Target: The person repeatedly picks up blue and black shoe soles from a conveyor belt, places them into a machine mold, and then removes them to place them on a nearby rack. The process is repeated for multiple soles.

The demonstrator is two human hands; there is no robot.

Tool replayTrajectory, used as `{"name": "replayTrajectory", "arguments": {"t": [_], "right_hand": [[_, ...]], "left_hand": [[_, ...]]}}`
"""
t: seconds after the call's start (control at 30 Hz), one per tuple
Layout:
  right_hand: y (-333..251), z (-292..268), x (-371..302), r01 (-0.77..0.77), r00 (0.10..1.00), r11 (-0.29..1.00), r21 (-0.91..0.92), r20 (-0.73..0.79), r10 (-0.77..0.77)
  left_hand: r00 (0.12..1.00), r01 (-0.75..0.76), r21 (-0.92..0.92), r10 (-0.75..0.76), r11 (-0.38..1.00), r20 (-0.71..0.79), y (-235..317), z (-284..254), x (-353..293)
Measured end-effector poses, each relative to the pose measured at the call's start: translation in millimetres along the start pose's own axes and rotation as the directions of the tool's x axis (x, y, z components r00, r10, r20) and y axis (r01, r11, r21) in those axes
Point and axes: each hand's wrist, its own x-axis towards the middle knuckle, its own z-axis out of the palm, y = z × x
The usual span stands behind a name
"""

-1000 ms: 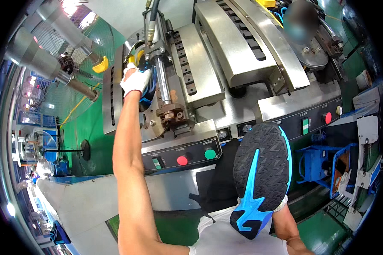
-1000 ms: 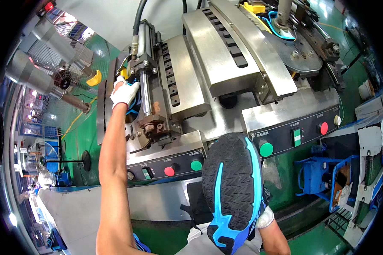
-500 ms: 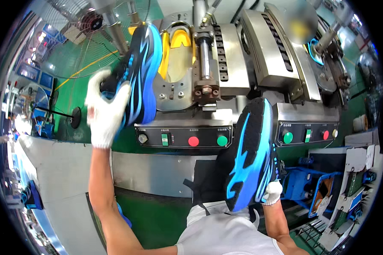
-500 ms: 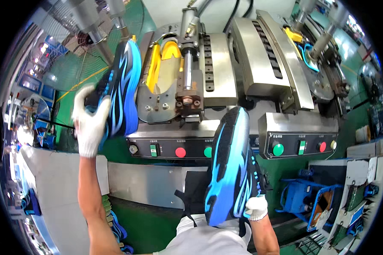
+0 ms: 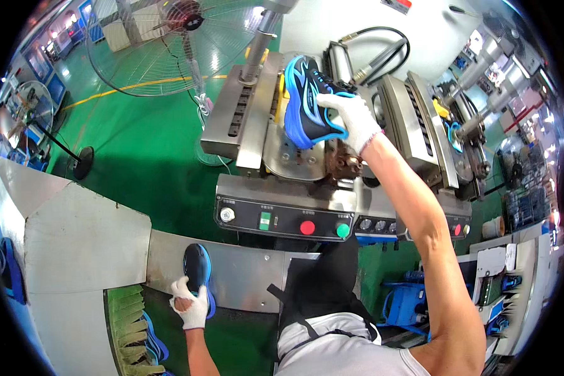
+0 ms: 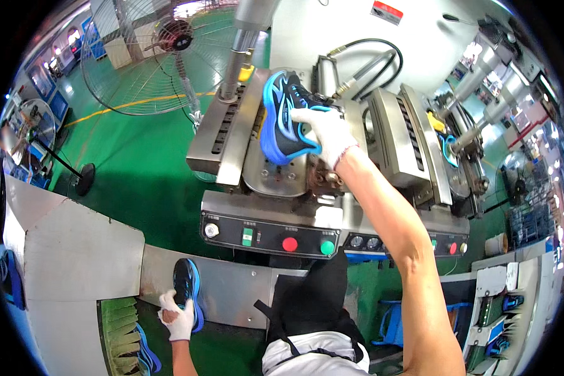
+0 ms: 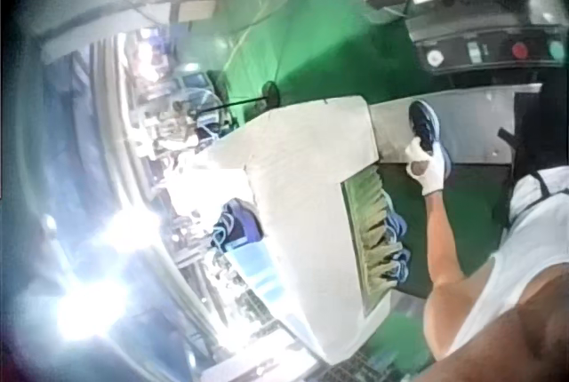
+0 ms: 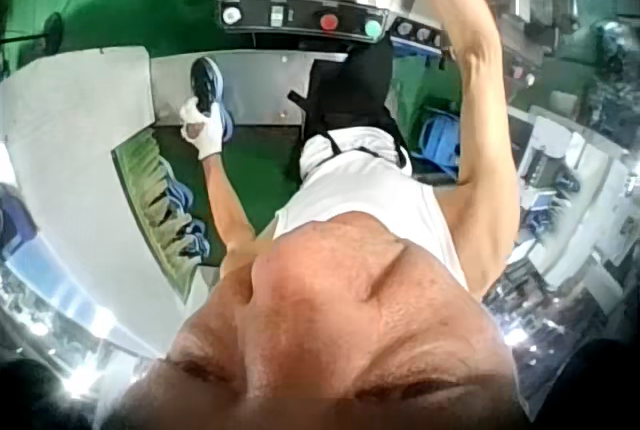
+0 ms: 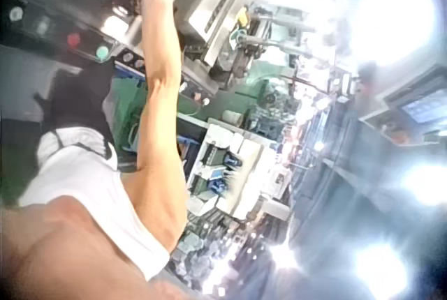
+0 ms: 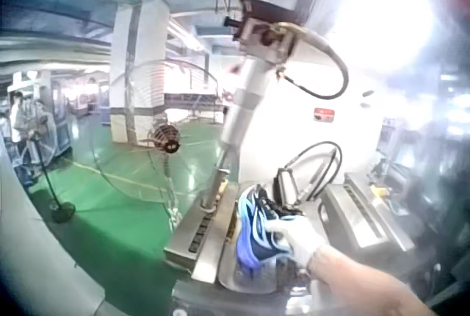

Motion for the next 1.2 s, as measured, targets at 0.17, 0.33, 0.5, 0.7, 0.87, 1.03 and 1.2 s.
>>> {"name": "replayTrajectory", "arguments": {"t": [0.17,0.33,0.5,0.7,0.87,1.03,1.2], "right_hand": [[33.3,-4.0,113.5,-0.175,0.984,0.862,-0.476,-0.121,0.133],[78.9,22.3,155.2,0.023,0.998,0.358,-0.933,0.003,-0.056],[111.0,16.2,172.7,-0.182,0.96,0.524,-0.832,-0.265,-0.086],[42.0,28.0,100.3,-0.048,0.998,0.649,-0.76,-0.059,0.005],[30.6,49.0,-85.6,0.423,0.905,0.656,-0.625,0.251,-0.344],[135.3,-27.2,-228.3,0.563,0.811,0.334,-0.756,0.427,-0.399],[244.4,-69.4,-224.9,0.379,0.889,-0.111,-0.919,0.394,-0.231]], "left_hand": [[0.998,0.021,-0.051,-0.019,0.998,0.052,-6.3,4.3,-4.0],[0.999,-0.04,-0.091,0.041,0.995,0.01,-10.8,5.0,-9.1],[0.999,-0.049,-0.069,0.049,0.996,0.007,-13.9,11.4,-9.5],[0.997,-0.058,-0.029,0.057,0.998,-0.052,-7.0,9.7,-2.2],[0.982,0.174,-0.036,-0.171,0.984,0.073,33.1,-0.3,-24.0],[0.981,-0.028,-0.098,0.046,0.995,0.19,60.4,10.0,-42.5],[0.897,-0.436,-0.037,0.437,0.899,0.069,57.1,8.7,-30.2]]}}
